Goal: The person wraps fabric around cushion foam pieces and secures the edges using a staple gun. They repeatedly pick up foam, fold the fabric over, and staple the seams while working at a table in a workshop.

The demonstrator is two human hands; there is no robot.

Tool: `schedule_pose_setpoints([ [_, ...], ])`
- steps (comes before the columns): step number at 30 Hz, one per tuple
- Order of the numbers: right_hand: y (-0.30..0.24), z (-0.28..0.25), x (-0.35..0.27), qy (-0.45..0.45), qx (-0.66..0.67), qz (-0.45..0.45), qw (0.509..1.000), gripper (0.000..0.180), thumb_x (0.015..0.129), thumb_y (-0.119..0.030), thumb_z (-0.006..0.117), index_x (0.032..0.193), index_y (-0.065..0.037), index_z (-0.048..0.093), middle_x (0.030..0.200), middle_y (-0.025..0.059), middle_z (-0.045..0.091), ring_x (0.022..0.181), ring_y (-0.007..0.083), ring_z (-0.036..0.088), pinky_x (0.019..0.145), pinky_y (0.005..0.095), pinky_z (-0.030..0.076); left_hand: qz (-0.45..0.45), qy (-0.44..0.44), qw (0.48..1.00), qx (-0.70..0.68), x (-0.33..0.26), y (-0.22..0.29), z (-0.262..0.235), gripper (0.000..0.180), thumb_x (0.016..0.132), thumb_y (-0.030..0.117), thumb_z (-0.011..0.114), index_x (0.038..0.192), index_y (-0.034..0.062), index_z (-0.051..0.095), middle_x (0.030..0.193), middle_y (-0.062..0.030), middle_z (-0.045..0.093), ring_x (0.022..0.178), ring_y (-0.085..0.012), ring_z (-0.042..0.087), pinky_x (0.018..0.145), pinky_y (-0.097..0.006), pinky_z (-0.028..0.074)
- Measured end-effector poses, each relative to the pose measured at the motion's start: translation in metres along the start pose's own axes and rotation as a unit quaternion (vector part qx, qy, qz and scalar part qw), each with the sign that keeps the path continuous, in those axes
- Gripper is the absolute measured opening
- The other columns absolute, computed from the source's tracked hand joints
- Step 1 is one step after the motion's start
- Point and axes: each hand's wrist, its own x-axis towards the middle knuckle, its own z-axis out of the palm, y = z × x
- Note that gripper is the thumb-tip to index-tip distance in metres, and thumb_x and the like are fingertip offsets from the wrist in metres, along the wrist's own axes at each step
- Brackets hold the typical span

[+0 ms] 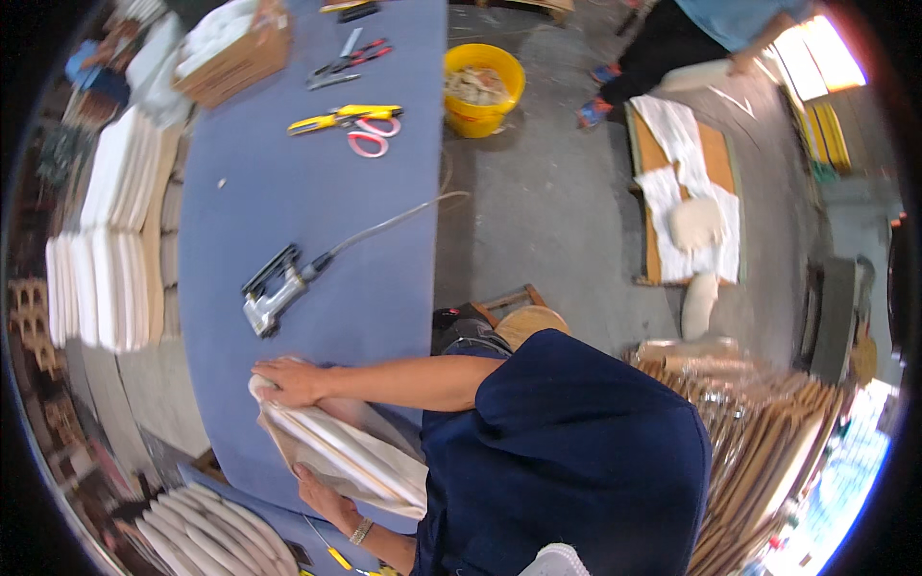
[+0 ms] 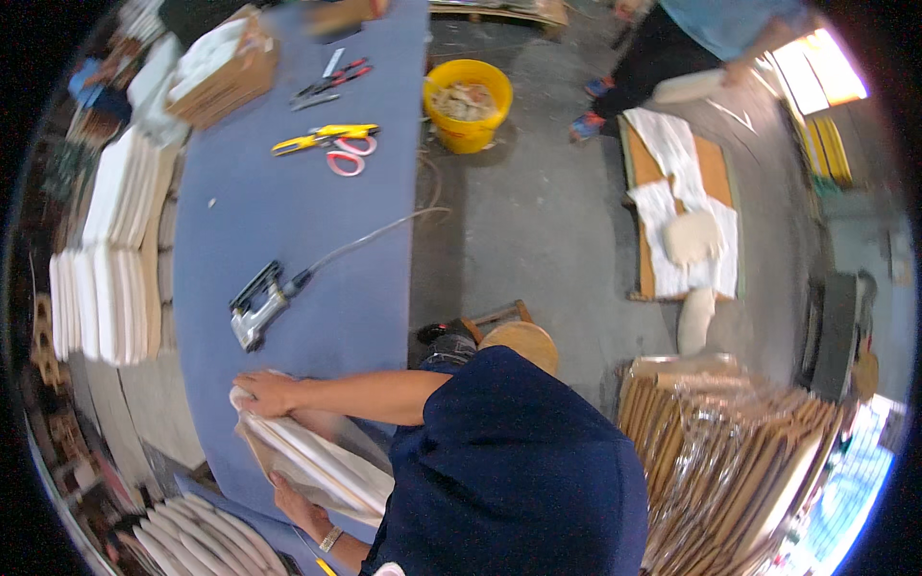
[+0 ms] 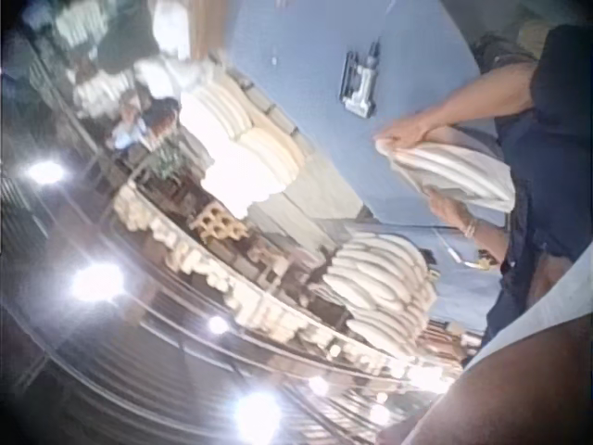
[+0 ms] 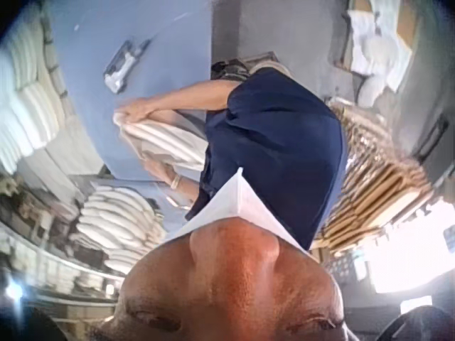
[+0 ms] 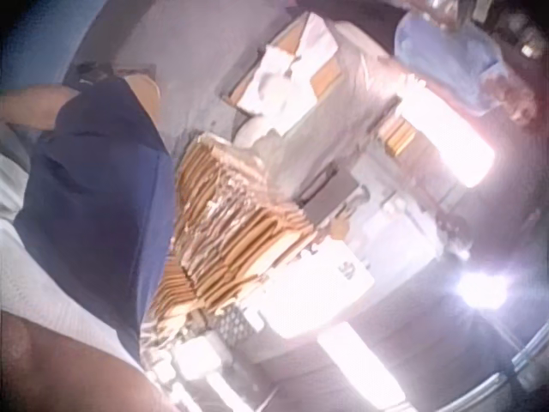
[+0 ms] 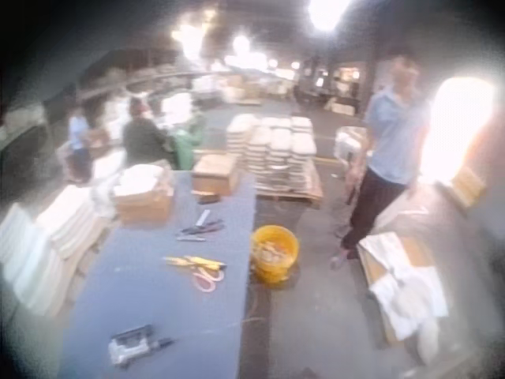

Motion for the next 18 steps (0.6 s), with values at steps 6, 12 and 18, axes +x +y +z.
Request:
schedule_pose_setpoints([
  [6, -0.015, -0.053, -0.018, -0.106, -0.004, 0.052, 0.993, 0.099, 0.091, -0.051, 0.062, 0.158, 0.008, 0.021, 0.161, 0.0321, 0.030, 0.149, 0.0417, 0.034, 0.124, 0.0398, 0.028, 0.056, -0.096, 0.994, 0.022, -0.001, 0.020, 0.031, 0.056, 0.110, 0.041, 0.050, 0.116, -0.0135, 0.064, 0.104, -0.0126, 0.067, 0.090, -0.0174, 0.056, 0.081, -0.033, 0.048],
  [12, 0.028, -0.051, -0.005, -0.214, 0.096, 0.002, 0.972, 0.099, 0.077, -0.026, 0.075, 0.158, 0.007, 0.027, 0.144, 0.0313, 0.053, 0.129, 0.0379, 0.057, 0.111, 0.0422, 0.045, 0.118, -0.073, 0.979, 0.152, -0.011, -0.010, 0.025, 0.032, 0.106, 0.022, 0.059, 0.096, -0.0082, 0.067, 0.080, -0.0027, 0.062, 0.074, -0.0111, 0.048, 0.063, -0.030, 0.043],
  [18, -0.019, -0.092, -0.001, -0.094, -0.013, -0.001, 0.995, 0.061, 0.090, -0.020, 0.072, 0.145, -0.005, 0.052, 0.139, 0.0167, 0.062, 0.122, 0.0313, 0.065, 0.105, 0.0408, 0.052, 0.114, 0.015, 0.983, 0.141, -0.035, 0.014, 0.042, 0.028, 0.102, 0.025, 0.063, 0.109, 0.0007, 0.074, 0.090, -0.0215, 0.072, 0.080, -0.0325, 0.071, 0.073, -0.038, 0.053],
])
